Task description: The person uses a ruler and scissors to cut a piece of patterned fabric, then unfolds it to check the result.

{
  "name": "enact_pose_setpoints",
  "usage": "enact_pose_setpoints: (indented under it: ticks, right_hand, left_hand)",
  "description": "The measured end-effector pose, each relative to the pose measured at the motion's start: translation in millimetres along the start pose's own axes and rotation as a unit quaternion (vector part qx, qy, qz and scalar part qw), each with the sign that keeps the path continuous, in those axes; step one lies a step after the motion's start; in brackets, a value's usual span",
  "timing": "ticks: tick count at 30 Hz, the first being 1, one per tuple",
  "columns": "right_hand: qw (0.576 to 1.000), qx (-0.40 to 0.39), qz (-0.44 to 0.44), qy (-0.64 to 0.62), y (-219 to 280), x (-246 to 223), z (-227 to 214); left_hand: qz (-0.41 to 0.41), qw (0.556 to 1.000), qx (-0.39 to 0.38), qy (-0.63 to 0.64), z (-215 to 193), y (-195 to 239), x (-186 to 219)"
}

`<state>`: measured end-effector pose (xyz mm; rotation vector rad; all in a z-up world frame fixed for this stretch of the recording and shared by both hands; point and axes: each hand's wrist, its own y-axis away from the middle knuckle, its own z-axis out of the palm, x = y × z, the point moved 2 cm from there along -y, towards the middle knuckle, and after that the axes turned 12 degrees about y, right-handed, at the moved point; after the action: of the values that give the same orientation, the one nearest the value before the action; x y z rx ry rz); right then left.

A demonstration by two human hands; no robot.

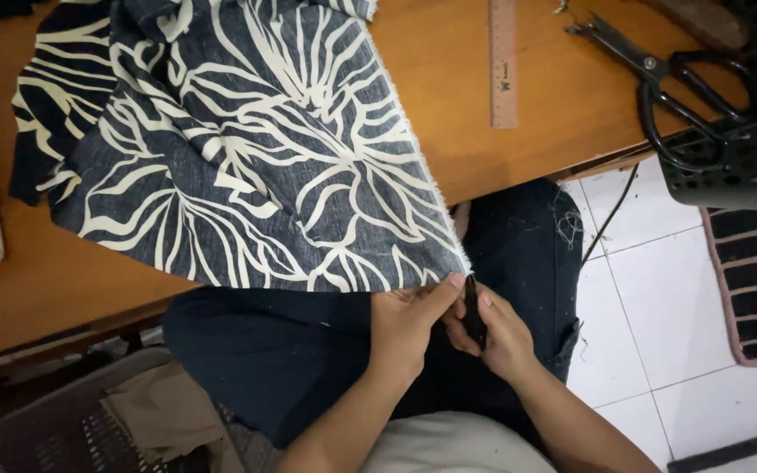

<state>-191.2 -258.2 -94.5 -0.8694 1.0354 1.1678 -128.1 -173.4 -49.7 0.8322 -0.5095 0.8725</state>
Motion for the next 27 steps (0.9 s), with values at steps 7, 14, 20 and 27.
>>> enact_pose_setpoints:
  ticks: [7,14,20,27]
  right_hand:
    - [1.000,0.017,0.023,-0.007,1,1,-3]
    - [0.998,0.017,0.057,0.018,2,-6,-4]
    - [0.995,0.024,0.100,-0.005,7,-4,-6]
    - [0.990,0.009,0.125,-0.070,11,2,-9]
  left_hand:
    - [0.014,0.999,0.037,-0.016,0,0,-6]
    - [0.006,0.998,0.060,-0.026,7,3,1]
    - [0.017,0.998,0.050,-0.030,5,1,7]
    - [0.018,0.997,0.053,-0.062,9,4,7]
